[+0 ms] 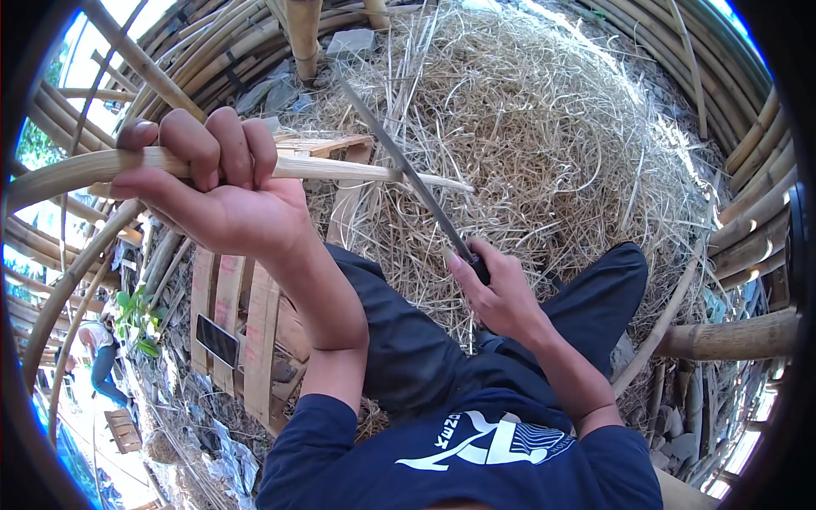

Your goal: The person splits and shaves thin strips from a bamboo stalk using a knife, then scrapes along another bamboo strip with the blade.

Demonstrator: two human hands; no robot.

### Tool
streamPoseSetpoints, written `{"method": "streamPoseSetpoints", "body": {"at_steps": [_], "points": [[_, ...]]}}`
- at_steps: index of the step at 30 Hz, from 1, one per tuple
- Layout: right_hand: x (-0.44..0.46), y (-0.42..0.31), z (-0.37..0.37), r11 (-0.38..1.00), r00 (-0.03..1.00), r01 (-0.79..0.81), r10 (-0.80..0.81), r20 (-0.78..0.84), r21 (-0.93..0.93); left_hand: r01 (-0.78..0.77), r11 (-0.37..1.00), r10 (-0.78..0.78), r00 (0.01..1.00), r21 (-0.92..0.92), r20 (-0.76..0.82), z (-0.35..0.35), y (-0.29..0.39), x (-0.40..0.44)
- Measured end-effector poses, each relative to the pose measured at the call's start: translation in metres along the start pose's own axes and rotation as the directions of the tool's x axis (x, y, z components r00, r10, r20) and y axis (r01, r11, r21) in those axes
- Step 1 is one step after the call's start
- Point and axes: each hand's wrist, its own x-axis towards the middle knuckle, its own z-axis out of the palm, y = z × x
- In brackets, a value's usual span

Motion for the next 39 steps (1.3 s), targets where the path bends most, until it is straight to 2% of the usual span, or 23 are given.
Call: {"method": "streamPoseSetpoints", "body": {"at_steps": [4,6,7,13,16,18,20,24,26,30,32,33,36,37,39], "points": [[-0.007,-0.035,-0.004,0.997,0.997,0.070,-0.069,0.022,-0.044,-0.006,1.000,0.007,1.000,-0.016,0.027,-0.005,0.000,0.000],[-0.009,-0.040,-0.002,0.967,0.973,0.232,-0.228,0.045,-0.105,0.000,0.999,0.002,0.999,-0.054,0.039,-0.009,0.000,0.000],[-0.011,-0.044,-0.001,0.955,0.968,0.249,-0.245,0.046,-0.162,0.001,0.996,0.005,0.998,-0.086,0.065,-0.012,0.000,0.001],[-0.015,-0.013,0.005,0.989,0.993,0.107,-0.102,0.050,-0.099,-0.009,0.996,0.015,0.997,-0.090,0.072,-0.019,0.000,0.002],[-0.018,-0.031,0.002,0.989,0.992,0.116,-0.112,0.054,-0.089,-0.001,0.995,0.009,0.996,-0.096,0.084,-0.018,0.000,0.001],[-0.019,-0.046,-0.001,0.985,0.992,0.089,-0.074,0.104,-0.149,0.001,0.996,0.006,0.997,-0.092,0.077,-0.016,0.000,0.001],[-0.019,-0.047,0.005,0.972,0.980,0.196,-0.190,0.059,-0.132,0.008,0.994,0.003,0.995,-0.113,0.101,-0.019,0.001,0.001],[-0.016,-0.029,0.009,0.974,0.974,0.214,-0.206,0.099,-0.077,0.002,0.994,0.012,0.993,-0.113,0.122,-0.025,0.004,-0.001],[-0.016,-0.028,0.007,0.963,0.980,0.197,-0.187,0.071,-0.182,0.001,0.996,0.011,0.992,-0.093,0.124,-0.024,0.006,-0.003],[-0.017,-0.016,0.010,0.943,0.975,0.214,-0.224,-0.009,-0.254,0.008,0.993,0.006,0.993,-0.116,0.118,-0.025,0.005,-0.002],[-0.017,0.005,0.007,0.945,0.996,0.065,-0.081,-0.037,-0.321,-0.003,0.994,0.015,0.993,-0.107,0.115,-0.027,0.004,-0.002],[-0.017,0.012,0.004,0.974,0.999,-0.018,0.009,-0.039,-0.227,-0.005,0.993,0.019,0.993,-0.116,0.112,-0.026,0.004,-0.002],[-0.020,0.026,0.004,0.966,0.992,0.050,-0.077,-0.099,-0.253,0.025,0.985,0.000,0.989,-0.169,0.145,-0.019,0.002,-0.003],[-0.022,0.009,0.001,0.984,0.999,0.006,-0.015,-0.051,-0.180,0.015,0.987,0.007,0.990,-0.159,0.141,-0.017,0.002,-0.002],[-0.023,-0.012,0.001,0.985,0.999,0.036,-0.042,-0.031,-0.166,-0.003,0.988,0.027,0.988,-0.157,0.150,-0.014,-0.001,0.000]]}}
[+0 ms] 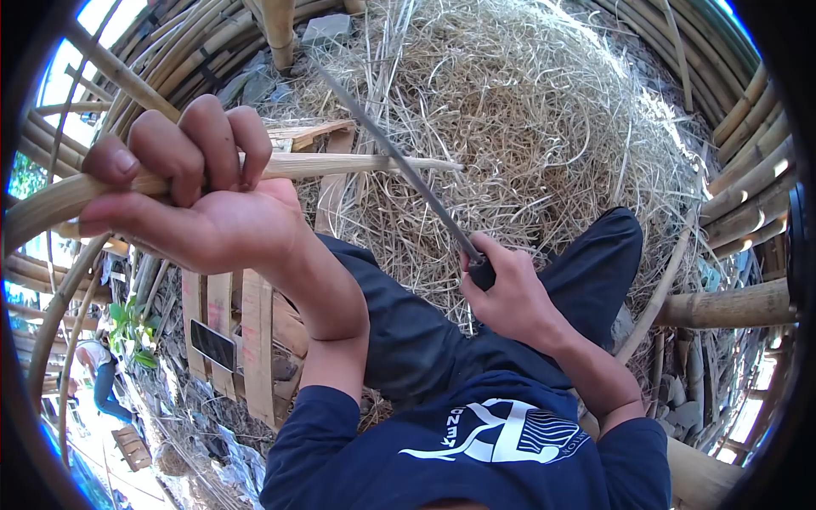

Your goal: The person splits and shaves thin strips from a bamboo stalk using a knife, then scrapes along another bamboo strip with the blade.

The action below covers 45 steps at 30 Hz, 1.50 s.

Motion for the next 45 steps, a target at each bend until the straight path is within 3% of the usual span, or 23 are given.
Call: {"method": "streamPoseSetpoints", "body": {"at_steps": [5,8,12,18,20,23,25,27,29,31,41,45], "points": [[0.003,-0.033,-0.010,0.983,0.983,0.182,-0.182,0.034,-0.001,0.012,0.999,-0.013,1.000,-0.029,-0.020,0.005,0.000,0.002],[0.007,-0.007,-0.005,0.996,0.995,0.082,-0.083,0.054,0.022,0.001,1.000,-0.001,1.000,-0.016,-0.013,0.004,0.002,-0.002],[0.001,-0.004,-0.001,0.986,0.987,0.152,-0.155,-0.038,-0.073,0.024,0.999,-0.023,1.000,-0.036,0.013,0.005,0.005,-0.005],[-0.006,0.025,0.006,0.992,0.991,0.094,-0.101,-0.086,-0.080,0.001,0.999,0.000,1.000,0.050,-0.012,0.005,0.007,-0.004],[-0.009,0.049,0.007,0.984,0.989,-0.118,0.105,-0.103,-0.132,0.024,0.999,-0.022,0.999,0.030,-0.044,0.007,0.007,-0.003],[-0.013,0.053,0.007,0.986,0.985,-0.144,0.135,-0.104,-0.085,0.016,1.000,-0.015,0.999,0.009,-0.051,0.011,0.004,-0.005],[-0.010,0.036,0.008,0.990,0.988,-0.123,0.116,-0.102,-0.070,0.026,1.000,-0.026,0.999,-0.003,-0.034,0.009,0.004,-0.004],[-0.005,0.014,0.006,1.000,0.992,0.015,-0.013,-0.128,0.015,0.009,1.000,-0.009,1.000,0.019,-0.009,0.008,0.005,-0.005],[-0.004,-0.005,0.001,1.000,0.995,-0.009,0.010,-0.103,0.004,0.034,0.999,-0.034,0.999,-0.033,0.022,0.007,0.006,-0.004],[-0.003,-0.011,0.000,0.996,0.987,0.088,-0.090,-0.134,-0.019,0.013,0.999,-0.014,0.999,0.031,0.039,0.005,0.007,-0.003],[-0.008,0.009,0.002,0.997,0.990,-0.080,0.082,-0.110,0.022,0.029,1.000,-0.029,0.999,0.002,0.018,0.004,0.005,-0.003],[-0.009,-0.011,-0.006,0.987,0.980,0.093,-0.068,-0.187,0.127,0.043,0.998,-0.042,0.999,-0.049,0.033,0.004,0.006,-0.003]]}}
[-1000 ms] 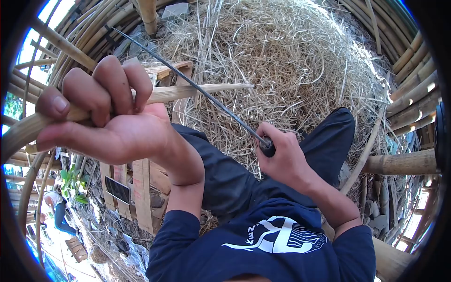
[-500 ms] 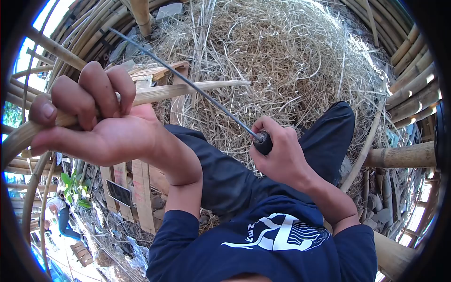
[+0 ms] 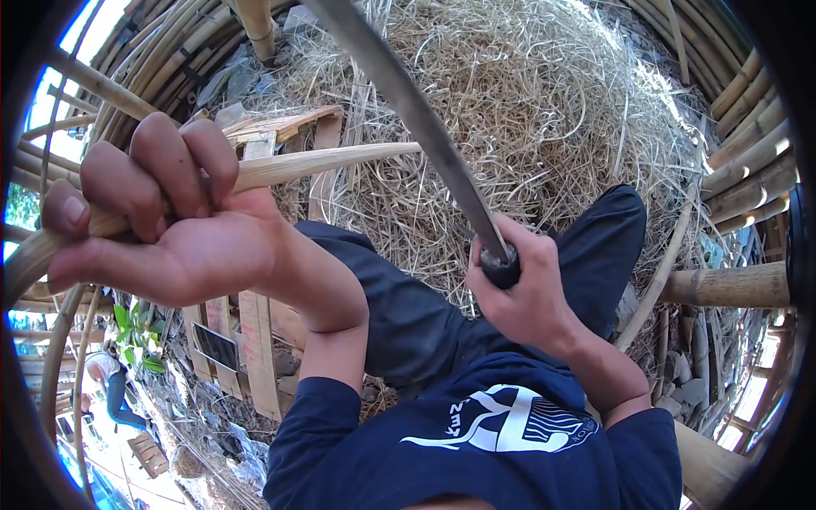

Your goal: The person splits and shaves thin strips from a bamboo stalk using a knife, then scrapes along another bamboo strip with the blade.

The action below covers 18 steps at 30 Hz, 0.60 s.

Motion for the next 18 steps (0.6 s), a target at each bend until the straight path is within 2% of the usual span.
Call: {"method": "streamPoseSetpoints", "body": {"at_steps": [2,3,5,6,7,10,11,14,15,17,18], "points": [[-0.006,0.002,0.004,0.997,0.995,-0.072,0.072,0.075,-0.008,0.002,0.999,-0.002,1.000,-0.035,0.017,0.003,0.001,-0.001],[-0.007,0.006,0.004,0.981,0.973,-0.171,0.183,0.139,-0.095,-0.005,1.000,0.005,1.000,0.030,-0.029,0.005,0.002,-0.003],[-0.007,0.011,0.000,0.981,0.970,-0.153,0.172,0.170,-0.118,-0.020,0.996,0.027,0.997,0.091,-0.077,0.004,0.000,-0.002],[-0.006,0.012,-0.002,0.980,0.965,-0.144,0.170,0.202,-0.135,-0.014,1.000,0.014,1.000,0.023,-0.021,-0.001,-0.001,0.001],[-0.005,0.010,-0.001,0.992,0.981,-0.072,0.089,0.175,-0.099,0.008,0.999,-0.007,0.999,-0.038,0.034,-0.004,0.000,0.001],[0.000,-0.014,-0.005,0.997,0.989,-0.060,0.066,0.129,-0.052,0.015,0.996,-0.012,0.999,-0.090,0.037,-0.002,0.000,-0.002],[0.000,-0.017,-0.005,1.000,0.996,0.015,-0.013,0.084,-0.025,0.014,0.993,-0.009,0.999,-0.114,0.038,-0.003,-0.001,-0.002],[-0.003,-0.011,-0.001,0.998,0.992,0.032,-0.026,0.120,-0.054,0.026,0.992,-0.020,0.999,-0.126,0.049,-0.002,0.000,-0.001],[-0.005,-0.006,0.001,0.998,0.992,0.034,-0.028,0.120,-0.055,0.024,0.992,-0.018,0.999,-0.127,0.048,-0.003,0.001,-0.002],[-0.007,0.007,0.002,0.977,0.972,-0.113,0.146,0.185,-0.181,0.002,0.999,-0.003,1.000,-0.050,-0.018,-0.005,0.002,-0.005],[-0.003,0.005,0.000,0.977,0.973,-0.107,0.141,0.180,-0.187,-0.006,0.998,0.005,1.000,-0.056,-0.022,-0.004,0.000,-0.003]]}}
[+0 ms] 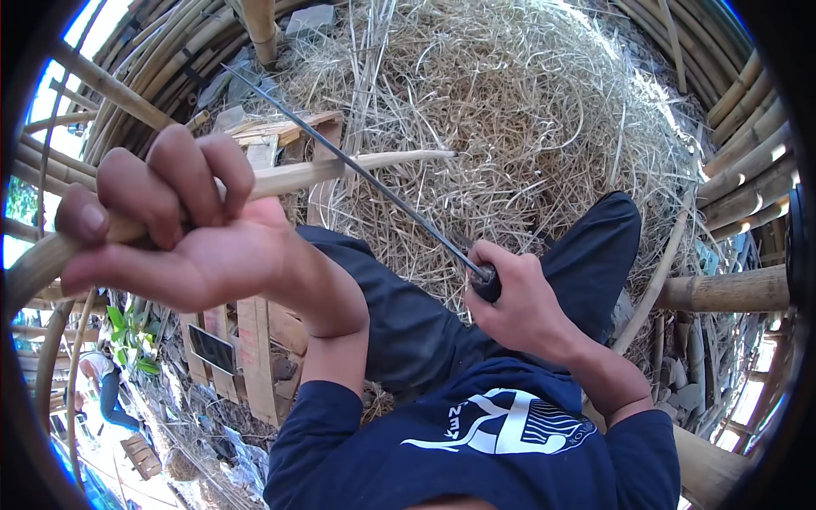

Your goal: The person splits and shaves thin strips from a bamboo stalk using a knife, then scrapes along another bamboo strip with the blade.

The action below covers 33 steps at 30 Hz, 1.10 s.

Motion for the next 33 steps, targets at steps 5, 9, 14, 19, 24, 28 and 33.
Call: {"method": "streamPoseSetpoints", "body": {"at_steps": [5,9,14,19,24,28,33], "points": [[0.000,-0.029,-0.012,0.990,0.987,0.140,-0.138,-0.083,0.018,-0.008,0.999,0.010,0.998,-0.043,0.065,0.003,-0.002,0.000],[-0.002,-0.031,-0.009,0.994,0.995,0.099,-0.098,-0.028,0.052,0.014,0.996,-0.008,0.997,-0.083,0.079,0.004,-0.001,-0.002],[-0.001,-0.012,-0.009,0.995,0.999,0.051,-0.052,-0.008,-0.086,0.008,1.000,-0.008,0.999,0.005,0.052,0.007,0.003,-0.006],[0.001,-0.038,-0.018,0.989,0.984,0.144,-0.147,-0.100,-0.038,0.011,0.999,-0.009,0.999,-0.052,0.053,0.007,-0.002,-0.003],[0.006,-0.006,-0.007,0.996,1.000,0.028,-0.029,-0.004,-0.090,0.053,0.995,-0.044,0.994,-0.089,0.102,0.005,0.003,-0.008],[0.004,-0.020,-0.012,0.991,0.996,0.073,-0.077,-0.033,-0.116,-0.034,0.999,0.034,0.999,-0.004,0.002,0.006,-0.004,-0.003],[0.005,-0.032,-0.010,0.983,0.986,0.160,-0.163,-0.023,-0.090,0.016,0.999,-0.014,0.999,-0.041,0.048,0.008,0.001,-0.007]]}}
